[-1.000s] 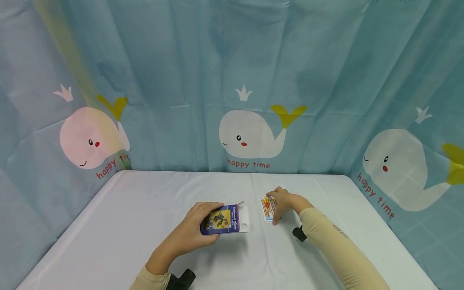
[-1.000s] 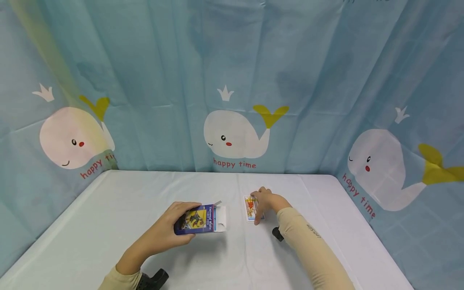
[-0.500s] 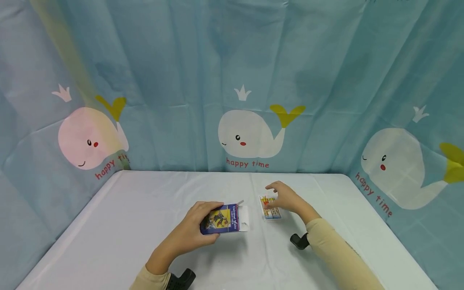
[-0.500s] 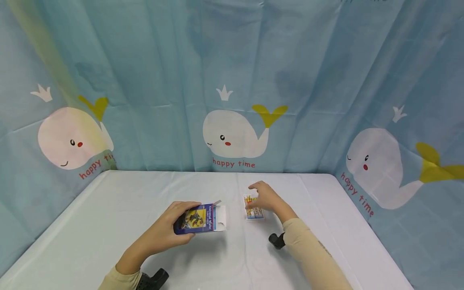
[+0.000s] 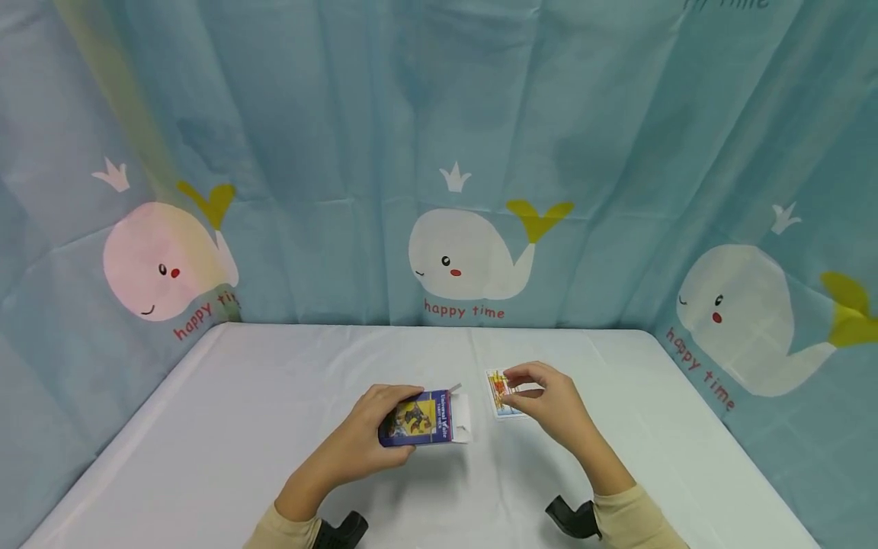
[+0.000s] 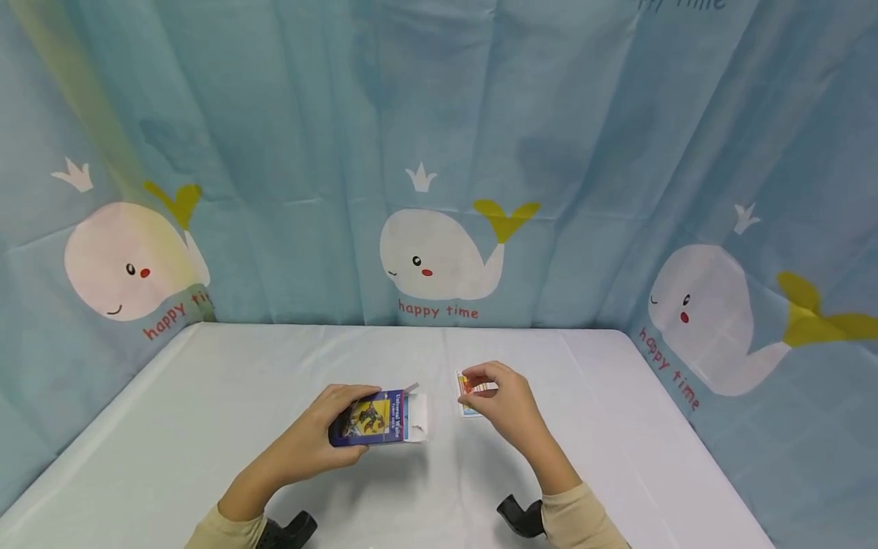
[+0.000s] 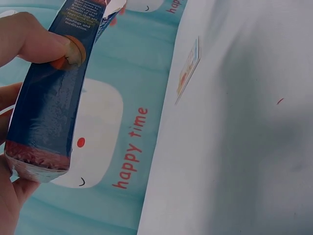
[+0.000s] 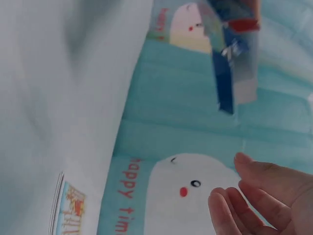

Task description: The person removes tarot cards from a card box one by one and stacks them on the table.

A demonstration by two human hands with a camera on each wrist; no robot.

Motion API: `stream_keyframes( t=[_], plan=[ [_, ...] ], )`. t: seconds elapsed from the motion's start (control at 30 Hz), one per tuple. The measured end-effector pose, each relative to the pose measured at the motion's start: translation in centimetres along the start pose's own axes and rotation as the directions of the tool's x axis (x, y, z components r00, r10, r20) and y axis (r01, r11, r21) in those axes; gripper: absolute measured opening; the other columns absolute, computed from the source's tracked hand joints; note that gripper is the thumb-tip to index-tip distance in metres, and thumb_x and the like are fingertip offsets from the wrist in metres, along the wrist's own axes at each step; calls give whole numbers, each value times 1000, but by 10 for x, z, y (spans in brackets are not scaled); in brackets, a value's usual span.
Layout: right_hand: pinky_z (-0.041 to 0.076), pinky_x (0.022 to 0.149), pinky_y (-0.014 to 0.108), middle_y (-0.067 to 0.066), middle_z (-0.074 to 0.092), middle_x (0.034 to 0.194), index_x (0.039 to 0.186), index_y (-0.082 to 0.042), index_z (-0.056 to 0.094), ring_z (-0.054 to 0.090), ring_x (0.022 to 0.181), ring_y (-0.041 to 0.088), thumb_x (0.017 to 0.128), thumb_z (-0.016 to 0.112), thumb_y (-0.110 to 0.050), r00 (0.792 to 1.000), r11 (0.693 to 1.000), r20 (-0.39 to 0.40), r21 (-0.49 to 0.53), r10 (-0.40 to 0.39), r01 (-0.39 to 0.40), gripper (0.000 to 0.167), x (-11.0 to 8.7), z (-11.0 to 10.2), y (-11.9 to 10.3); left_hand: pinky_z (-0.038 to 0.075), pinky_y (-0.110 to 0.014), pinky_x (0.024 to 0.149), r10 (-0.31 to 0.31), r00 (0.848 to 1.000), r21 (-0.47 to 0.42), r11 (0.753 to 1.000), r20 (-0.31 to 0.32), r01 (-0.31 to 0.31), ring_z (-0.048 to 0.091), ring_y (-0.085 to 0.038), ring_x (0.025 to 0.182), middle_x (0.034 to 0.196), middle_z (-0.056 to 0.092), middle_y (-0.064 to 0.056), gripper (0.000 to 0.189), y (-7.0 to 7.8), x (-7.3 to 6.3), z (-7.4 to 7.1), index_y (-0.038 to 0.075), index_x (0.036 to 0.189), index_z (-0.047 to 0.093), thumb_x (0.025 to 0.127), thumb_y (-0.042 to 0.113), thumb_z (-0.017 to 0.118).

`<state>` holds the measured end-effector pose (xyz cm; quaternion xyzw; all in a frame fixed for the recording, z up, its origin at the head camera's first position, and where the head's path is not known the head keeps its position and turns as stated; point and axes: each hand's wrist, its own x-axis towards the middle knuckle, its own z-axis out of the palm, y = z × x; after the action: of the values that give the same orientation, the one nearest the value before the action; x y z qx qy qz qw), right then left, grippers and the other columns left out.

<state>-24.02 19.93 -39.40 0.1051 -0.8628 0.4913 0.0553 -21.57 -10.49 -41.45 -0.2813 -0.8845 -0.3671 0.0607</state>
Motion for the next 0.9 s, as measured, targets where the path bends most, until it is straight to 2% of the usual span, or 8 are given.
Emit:
stream_keyframes(
  t=[0.07, 0.23, 0.33, 0.43, 0.57, 0.67, 0.9],
  plan=[
    [58, 76, 24, 15, 69, 110, 111, -2, 71, 74, 90, 22, 80, 79, -4, 1000, 1000, 4, 26, 0, 0, 32, -5, 2, -6, 45, -36, 89, 5, 1000, 1, 1000, 0, -5, 45, -12, 118, 136, 56, 7, 72, 0, 0, 0, 23, 143, 51, 77, 20, 80],
    [56, 77, 21, 13, 71, 108, 108, -2, 72, 71, 94, 19, 79, 81, -7, 1000, 999, 9, 38, -12, 12, 30, -13, 7, -15, 45, -37, 89, 15, 1000, 12, 1000, -4, -15, 45, -13, 119, 136, 56, 7, 72, 1, 1, 1, 24, 143, 51, 77, 21, 80],
    [55, 78, 19, 7, 73, 104, 107, -5, 73, 70, 94, 14, 79, 81, -11, 1000, 1000, 9, 15, 15, -15, 30, -18, 10, -19, 45, -37, 89, 17, 1000, 13, 1000, -1, -17, 45, -12, 118, 136, 56, 7, 72, 1, 1, 2, 25, 143, 51, 77, 20, 80],
    [54, 74, 22, 2, 74, 100, 104, -9, 74, 69, 88, 10, 80, 82, -16, 998, 999, 25, -13, 49, -49, 26, -22, 12, -24, 45, -36, 89, 12, 1000, 9, 1000, 3, -12, 45, -12, 118, 136, 56, 7, 72, 2, 0, 2, 25, 143, 51, 77, 20, 80],
    [52, 71, 26, 0, 76, 93, 99, -10, 76, 68, 83, 10, 79, 82, -22, 993, 995, 66, -22, 95, -94, 24, -24, 16, -29, 45, -36, 89, 7, 1000, 13, 1000, -3, -7, 45, -12, 118, 135, 56, 7, 72, 3, 0, 3, 25, 142, 52, 76, 19, 80],
    [52, 71, 26, 1, 76, 88, 101, -8, 76, 68, 83, 10, 80, 82, -22, 987, 992, 99, 2, 125, -125, 26, -25, 20, -33, 46, -37, 90, 7, 1000, 20, 1000, -6, -7, 45, -12, 118, 135, 57, 7, 72, 3, 0, 3, 25, 142, 52, 76, 19, 80],
    [55, 71, 27, 6, 76, 89, 108, 1, 72, 70, 79, 12, 83, 80, -21, 981, 985, 137, 83, 137, -149, 34, -22, 30, -33, 46, -38, 91, -3, 1000, 21, 1000, 1, 3, 46, -12, 119, 136, 57, 8, 72, 4, 1, 3, 25, 142, 52, 76, 21, 80]
  ],
)
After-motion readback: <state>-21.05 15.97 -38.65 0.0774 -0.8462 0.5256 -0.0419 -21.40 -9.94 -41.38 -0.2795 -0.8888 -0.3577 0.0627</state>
